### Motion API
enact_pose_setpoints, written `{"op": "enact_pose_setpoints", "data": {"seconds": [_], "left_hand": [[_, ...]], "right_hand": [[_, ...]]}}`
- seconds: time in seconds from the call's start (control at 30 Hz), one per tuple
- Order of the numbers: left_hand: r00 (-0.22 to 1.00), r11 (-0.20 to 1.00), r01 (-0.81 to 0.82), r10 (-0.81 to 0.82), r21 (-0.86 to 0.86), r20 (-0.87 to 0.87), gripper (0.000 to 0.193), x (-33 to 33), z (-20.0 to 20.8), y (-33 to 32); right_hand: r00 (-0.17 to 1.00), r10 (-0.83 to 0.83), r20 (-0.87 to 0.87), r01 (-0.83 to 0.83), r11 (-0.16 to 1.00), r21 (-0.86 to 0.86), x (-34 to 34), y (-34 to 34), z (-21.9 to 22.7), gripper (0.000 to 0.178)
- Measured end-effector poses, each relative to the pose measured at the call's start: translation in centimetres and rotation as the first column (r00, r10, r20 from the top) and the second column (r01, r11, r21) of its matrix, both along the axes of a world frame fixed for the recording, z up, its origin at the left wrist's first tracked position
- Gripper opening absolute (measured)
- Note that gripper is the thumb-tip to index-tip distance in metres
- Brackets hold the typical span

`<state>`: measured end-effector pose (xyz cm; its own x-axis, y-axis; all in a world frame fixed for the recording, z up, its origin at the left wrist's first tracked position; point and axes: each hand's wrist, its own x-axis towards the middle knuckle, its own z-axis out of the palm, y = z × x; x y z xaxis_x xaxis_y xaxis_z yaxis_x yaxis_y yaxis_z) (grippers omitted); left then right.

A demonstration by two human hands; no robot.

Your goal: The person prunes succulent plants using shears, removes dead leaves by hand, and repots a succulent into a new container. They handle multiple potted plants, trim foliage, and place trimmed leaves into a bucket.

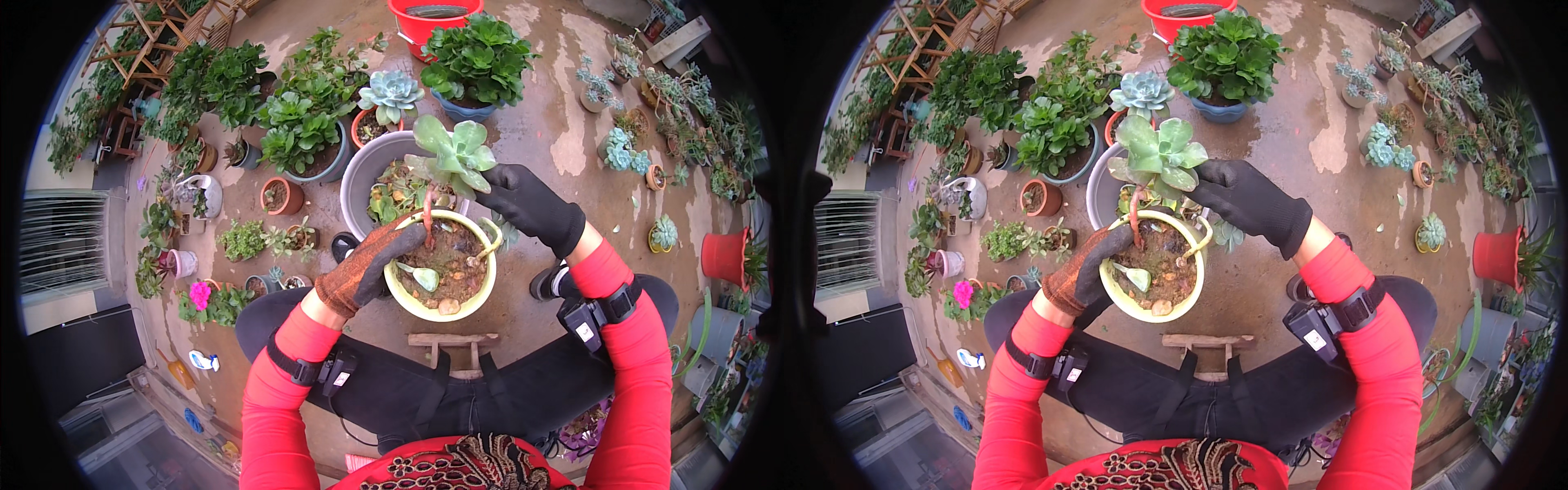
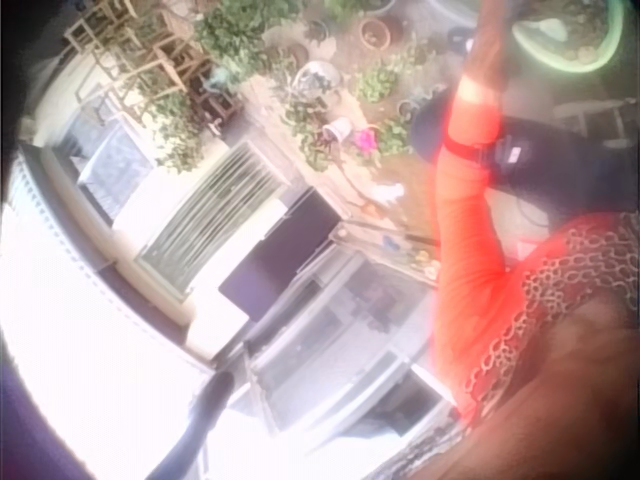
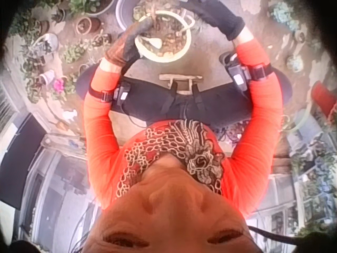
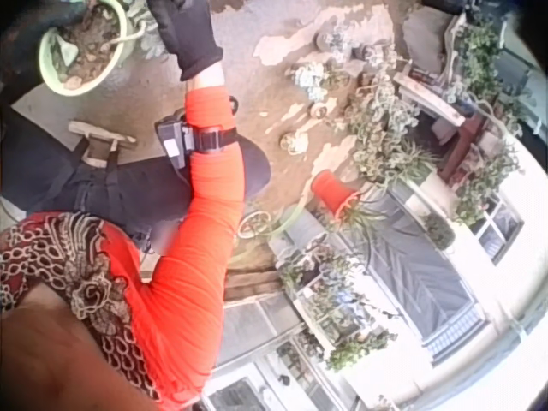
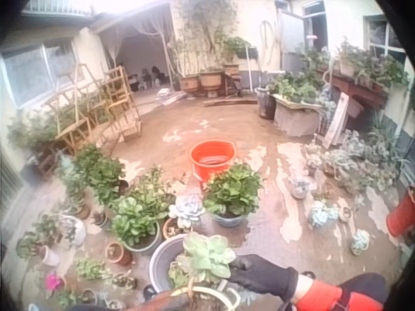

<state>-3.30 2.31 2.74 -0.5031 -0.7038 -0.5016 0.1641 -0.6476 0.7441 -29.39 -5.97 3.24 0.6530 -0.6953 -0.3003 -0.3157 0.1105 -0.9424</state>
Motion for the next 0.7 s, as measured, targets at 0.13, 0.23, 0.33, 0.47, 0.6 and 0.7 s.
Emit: {"op": "enact_pose_setpoints", "data": {"seconds": [0.13,0.23,0.33,0.47,0.6,0.7], "left_hand": [[0.990,0.987,-0.082,0.096,0.136,-0.104,0.041,-0.3,0.3,0.1],[0.971,0.990,-0.103,0.122,0.101,-0.206,0.048,-0.5,0.6,0.2],[0.974,0.984,-0.131,0.150,0.118,-0.168,0.047,-0.5,0.4,0.0],[0.969,0.979,-0.170,0.186,0.113,-0.160,0.047,-0.1,-0.2,-0.2],[0.977,0.990,-0.136,0.141,0.043,-0.160,0.048,0.9,-0.5,-0.5],[0.994,0.953,-0.111,0.106,-0.283,-0.031,0.045,2.5,0.3,-0.9]], "right_hand": [[0.991,-0.130,0.034,0.133,0.987,-0.090,-0.3,-0.3,-0.7,0.039],[0.973,-0.196,0.117,0.213,0.966,-0.149,-0.5,-0.2,-1.6,0.039],[0.980,-0.174,0.095,0.190,0.962,-0.196,-1.2,-0.4,-2.0,0.037],[0.963,-0.227,0.143,0.246,0.960,-0.134,-1.4,-0.3,-2.2,0.036],[0.942,-0.292,0.163,0.310,0.946,-0.095,-2.0,-0.1,-2.0,0.037],[0.944,-0.274,0.183,0.291,0.954,-0.071,-2.7,0.1,-1.7,0.037]]}}
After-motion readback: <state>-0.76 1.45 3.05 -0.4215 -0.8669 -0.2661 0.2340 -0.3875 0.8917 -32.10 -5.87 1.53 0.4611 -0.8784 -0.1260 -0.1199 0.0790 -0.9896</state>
